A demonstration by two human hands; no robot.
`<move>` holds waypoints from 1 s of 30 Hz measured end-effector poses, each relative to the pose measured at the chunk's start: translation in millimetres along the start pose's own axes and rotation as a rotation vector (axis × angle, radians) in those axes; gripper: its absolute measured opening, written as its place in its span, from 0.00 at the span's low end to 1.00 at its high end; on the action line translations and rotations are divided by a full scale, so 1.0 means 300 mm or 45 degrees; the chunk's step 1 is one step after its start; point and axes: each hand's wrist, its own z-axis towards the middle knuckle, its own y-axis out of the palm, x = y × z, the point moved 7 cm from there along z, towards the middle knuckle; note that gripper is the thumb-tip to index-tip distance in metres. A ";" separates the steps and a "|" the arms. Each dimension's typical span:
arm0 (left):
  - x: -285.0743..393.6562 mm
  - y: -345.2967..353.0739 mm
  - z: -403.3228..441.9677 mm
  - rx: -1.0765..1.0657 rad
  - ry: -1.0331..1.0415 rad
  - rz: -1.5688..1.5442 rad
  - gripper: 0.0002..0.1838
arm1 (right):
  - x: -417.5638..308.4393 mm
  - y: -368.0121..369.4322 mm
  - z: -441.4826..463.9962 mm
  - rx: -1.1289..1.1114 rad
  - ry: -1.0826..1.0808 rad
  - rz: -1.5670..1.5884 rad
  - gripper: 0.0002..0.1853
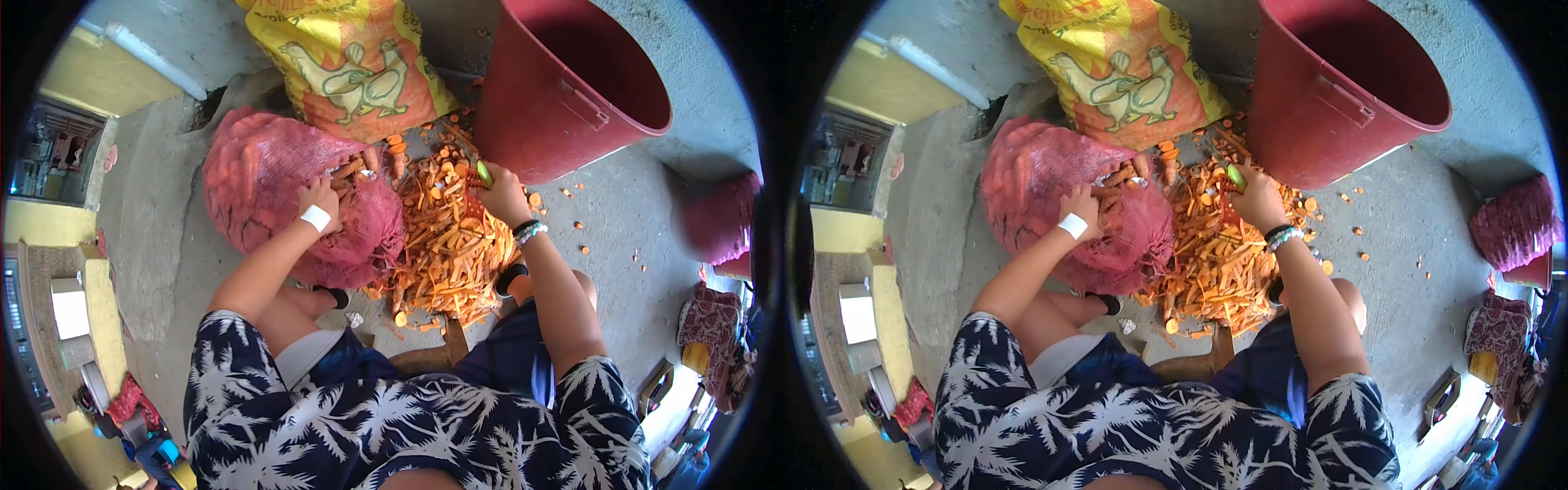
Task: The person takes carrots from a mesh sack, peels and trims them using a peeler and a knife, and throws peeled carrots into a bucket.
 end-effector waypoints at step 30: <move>0.122 -0.056 -0.254 0.434 0.155 -2.300 0.33 | -0.095 0.008 -0.089 -0.175 -0.072 0.483 0.18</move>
